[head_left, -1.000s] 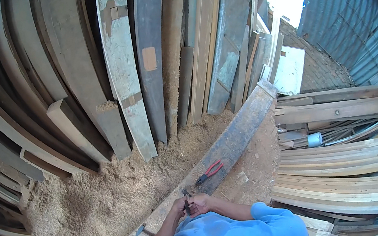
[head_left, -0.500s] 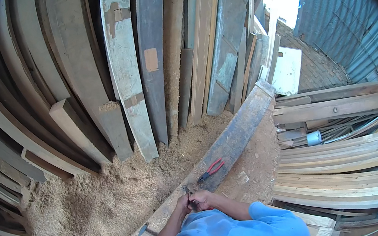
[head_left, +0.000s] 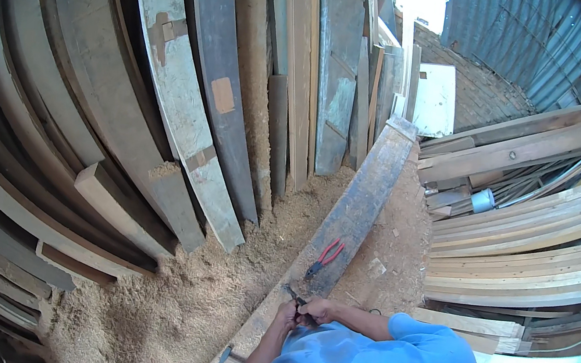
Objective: The person handles curved wood planks, uses a hammer to drive a nail into one piece, and kemudian uses pincers to pull nails from a long wooden beam.
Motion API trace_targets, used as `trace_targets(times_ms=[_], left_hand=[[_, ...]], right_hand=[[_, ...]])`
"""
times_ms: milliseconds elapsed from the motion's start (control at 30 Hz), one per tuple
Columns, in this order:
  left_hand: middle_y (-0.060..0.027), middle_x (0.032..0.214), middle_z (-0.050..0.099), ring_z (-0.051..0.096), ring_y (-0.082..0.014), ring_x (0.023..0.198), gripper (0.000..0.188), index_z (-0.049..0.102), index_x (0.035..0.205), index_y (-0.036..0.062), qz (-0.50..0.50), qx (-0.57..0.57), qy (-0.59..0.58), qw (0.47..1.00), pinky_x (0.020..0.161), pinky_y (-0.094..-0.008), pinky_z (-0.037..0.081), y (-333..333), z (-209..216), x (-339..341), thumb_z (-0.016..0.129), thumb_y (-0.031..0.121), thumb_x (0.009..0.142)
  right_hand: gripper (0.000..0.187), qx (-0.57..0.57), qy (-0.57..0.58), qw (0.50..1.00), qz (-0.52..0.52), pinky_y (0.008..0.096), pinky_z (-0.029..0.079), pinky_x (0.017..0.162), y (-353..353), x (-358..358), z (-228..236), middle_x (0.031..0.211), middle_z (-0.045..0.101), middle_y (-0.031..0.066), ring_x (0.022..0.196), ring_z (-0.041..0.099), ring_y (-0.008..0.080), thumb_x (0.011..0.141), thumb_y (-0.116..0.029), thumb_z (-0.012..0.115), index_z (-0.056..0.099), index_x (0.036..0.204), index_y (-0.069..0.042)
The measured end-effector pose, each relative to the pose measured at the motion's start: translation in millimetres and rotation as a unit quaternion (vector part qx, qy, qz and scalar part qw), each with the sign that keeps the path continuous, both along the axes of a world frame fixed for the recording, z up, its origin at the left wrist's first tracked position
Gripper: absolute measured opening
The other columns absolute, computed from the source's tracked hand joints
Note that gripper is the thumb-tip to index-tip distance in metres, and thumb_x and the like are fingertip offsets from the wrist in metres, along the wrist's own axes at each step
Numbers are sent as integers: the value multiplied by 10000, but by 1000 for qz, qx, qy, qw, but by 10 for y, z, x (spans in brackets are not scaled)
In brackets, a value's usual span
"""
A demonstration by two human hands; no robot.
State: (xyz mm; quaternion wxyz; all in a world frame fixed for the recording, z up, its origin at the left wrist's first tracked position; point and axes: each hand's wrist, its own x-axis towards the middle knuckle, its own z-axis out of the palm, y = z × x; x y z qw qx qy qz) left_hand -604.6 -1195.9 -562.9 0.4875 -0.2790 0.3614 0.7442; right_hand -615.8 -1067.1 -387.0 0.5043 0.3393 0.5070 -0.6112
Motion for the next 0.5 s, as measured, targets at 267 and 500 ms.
trace_targets(times_ms=[267,500], left_hand=[[-34,626,573,506,-137,473,303,620,836,103,-71,-104,30,992,432,-290,423,161,505,60,476,303,1012],[-38,685,587,550,-149,529,289,591,857,82,73,-52,-55,994,499,-298,492,16,781,48,525,320,1007]], right_hand=[[382,51,56,979,189,452,564,540,428,82,-314,904,683,178,736,681,296,959,-367,527,611,1092,-19],[629,-14,-36,997,59,629,523,757,381,-321,180,1182,585,313,991,628,495,945,-201,563,120,1355,-23]])
